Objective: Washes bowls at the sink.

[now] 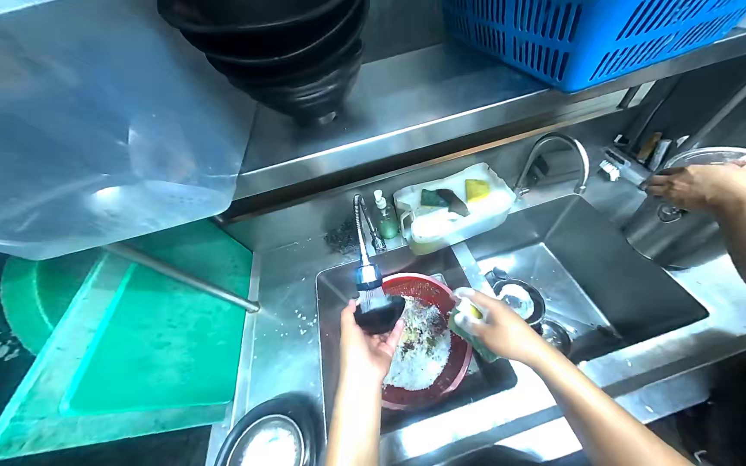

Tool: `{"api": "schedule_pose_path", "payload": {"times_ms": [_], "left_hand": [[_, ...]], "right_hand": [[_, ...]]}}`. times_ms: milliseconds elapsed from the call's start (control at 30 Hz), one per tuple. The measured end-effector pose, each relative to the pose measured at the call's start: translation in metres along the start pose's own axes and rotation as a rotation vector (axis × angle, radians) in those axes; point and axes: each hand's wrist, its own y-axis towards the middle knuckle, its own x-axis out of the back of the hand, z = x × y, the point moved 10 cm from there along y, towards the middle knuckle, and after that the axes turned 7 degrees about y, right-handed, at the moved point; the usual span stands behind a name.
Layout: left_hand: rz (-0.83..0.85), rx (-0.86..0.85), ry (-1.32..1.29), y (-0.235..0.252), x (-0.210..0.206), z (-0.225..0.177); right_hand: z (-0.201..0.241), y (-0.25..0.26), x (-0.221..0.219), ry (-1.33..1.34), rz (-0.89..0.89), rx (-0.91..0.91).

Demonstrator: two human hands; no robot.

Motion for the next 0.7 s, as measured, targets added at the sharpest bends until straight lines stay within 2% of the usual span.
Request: {"api": "schedule_pose_path", "payload": {"times_ms": [200,367,467,700], "left_hand": [[-0.02,-0.097,0.003,0.022,-0.035,-0.01],[-0.072,-0.229,0.108,0.052,-0.032,-0.005],[-0.07,-0.186,0.085,0.074,-0.017,0.013],[-0.058,-0.027,0.073,0.087,0.027,0.062]], "right_hand": [[-0.034,-0.006,-0.012,-0.022,0.046,-0.026],[-0.058,-0.014,0.003,0.004,0.006,-0.085],[-0.067,-0.015,0.005,0.014,-0.002,-0.109],[-0.073,-0.014,-0.003,0.022,-0.014,-0.17]]}}
